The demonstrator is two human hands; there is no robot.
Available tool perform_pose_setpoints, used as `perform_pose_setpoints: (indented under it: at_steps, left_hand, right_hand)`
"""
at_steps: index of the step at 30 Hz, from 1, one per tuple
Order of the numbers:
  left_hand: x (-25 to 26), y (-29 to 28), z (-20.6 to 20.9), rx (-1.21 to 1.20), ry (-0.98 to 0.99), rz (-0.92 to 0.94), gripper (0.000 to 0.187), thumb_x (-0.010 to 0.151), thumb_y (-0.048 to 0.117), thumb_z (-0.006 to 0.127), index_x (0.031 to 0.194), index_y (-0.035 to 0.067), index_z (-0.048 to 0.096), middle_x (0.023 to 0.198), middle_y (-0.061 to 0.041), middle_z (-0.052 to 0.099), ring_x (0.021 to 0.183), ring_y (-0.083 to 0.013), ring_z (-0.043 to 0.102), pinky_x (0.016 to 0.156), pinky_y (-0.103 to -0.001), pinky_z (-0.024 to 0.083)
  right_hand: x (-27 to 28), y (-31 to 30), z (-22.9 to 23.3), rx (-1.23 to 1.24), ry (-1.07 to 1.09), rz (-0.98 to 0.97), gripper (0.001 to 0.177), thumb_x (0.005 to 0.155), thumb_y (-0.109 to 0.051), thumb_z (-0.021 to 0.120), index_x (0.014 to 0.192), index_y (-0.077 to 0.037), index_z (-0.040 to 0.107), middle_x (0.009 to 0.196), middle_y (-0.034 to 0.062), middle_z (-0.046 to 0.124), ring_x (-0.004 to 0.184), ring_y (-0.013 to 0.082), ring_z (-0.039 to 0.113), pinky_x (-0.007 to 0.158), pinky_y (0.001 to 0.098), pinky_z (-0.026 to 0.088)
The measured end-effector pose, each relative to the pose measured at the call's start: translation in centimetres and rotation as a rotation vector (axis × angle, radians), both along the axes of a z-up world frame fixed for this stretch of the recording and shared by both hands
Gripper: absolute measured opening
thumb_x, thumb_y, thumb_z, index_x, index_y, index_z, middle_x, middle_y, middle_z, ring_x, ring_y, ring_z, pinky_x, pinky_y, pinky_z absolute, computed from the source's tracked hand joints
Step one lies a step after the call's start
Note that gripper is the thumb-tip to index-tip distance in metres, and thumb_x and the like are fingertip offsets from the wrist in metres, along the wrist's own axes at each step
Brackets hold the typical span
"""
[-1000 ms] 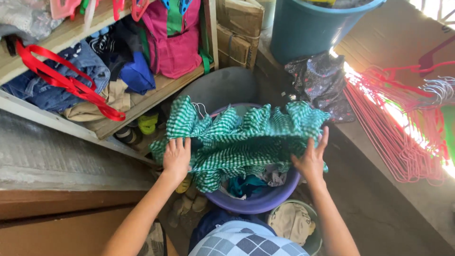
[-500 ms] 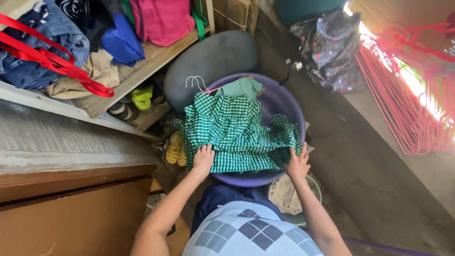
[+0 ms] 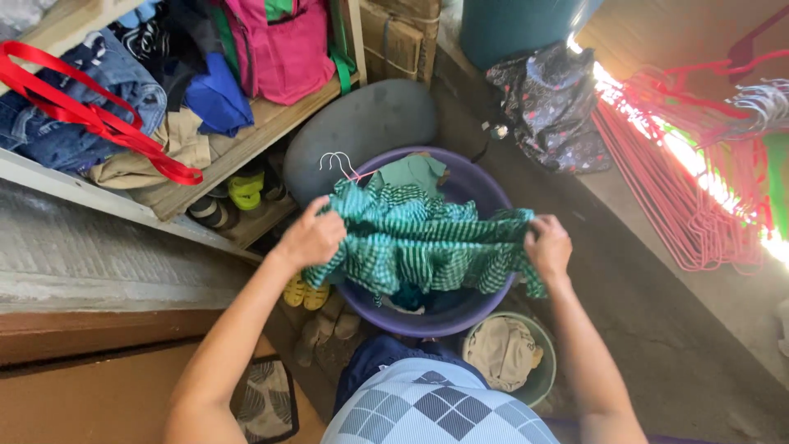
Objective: Hanging laundry on a high balcony rack using hangers and a reaching pole
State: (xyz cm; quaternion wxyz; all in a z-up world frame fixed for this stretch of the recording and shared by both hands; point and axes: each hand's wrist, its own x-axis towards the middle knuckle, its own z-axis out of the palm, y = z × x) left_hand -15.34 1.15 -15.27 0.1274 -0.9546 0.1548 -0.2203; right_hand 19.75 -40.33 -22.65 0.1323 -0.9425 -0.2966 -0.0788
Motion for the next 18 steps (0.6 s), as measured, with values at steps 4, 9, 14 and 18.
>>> perform_pose_setpoints:
  at_steps: [4,9,14,18]
  left_hand:
    - [4.1,2.2,3.8,0.011,-0.104,0.055,0.007,0.075,0.025,0.054,0.077,0.019,0.051,0.078,-0.003,0.048,0.083,-0.0236,0.051,0.091,-0.048,0.042]
    - [9.1,3.3,9.4,0.017,-0.27,0.024,0.014,0.074,0.03,0.055,0.076,0.016,0.059,0.069,-0.005,0.054,0.069,-0.0255,0.054,0.071,-0.043,0.043]
    - [13.5,-1.3,12.8,0.04,-0.398,-0.066,0.007,0.079,0.022,0.056,0.083,0.018,0.06,0.061,-0.003,0.056,0.061,-0.0222,0.057,0.07,-0.04,0.044]
    - [17.3,-6.3,12.2,-0.079,-0.38,-0.169,0.015,0.074,0.023,0.062,0.088,0.018,0.064,0.06,-0.003,0.06,0.059,-0.0236,0.06,0.07,-0.04,0.045]
  right_hand:
    - [2.8,1.8,6.8,0.066,-0.125,0.056,0.013,0.084,-0.027,0.07,0.094,-0.027,0.078,0.102,-0.0032,0.072,0.093,0.0266,0.074,0.08,0.0436,0.06]
    - [6.0,4.8,13.0,-0.126,-0.266,0.08,0.022,0.086,-0.028,0.061,0.089,-0.043,0.077,0.095,-0.0113,0.068,0.089,0.0193,0.072,0.08,0.0338,0.061]
    - [2.3,7.9,18.0,-0.144,-0.388,0.123,0.027,0.081,-0.028,0.063,0.099,-0.043,0.077,0.104,-0.0127,0.064,0.098,0.0145,0.071,0.088,0.0307,0.059]
    - [-1.7,10.6,22.5,-0.129,-0.486,0.306,0.03,0.066,-0.025,0.078,0.095,-0.032,0.078,0.117,-0.0074,0.061,0.109,0.016,0.065,0.079,0.029,0.062]
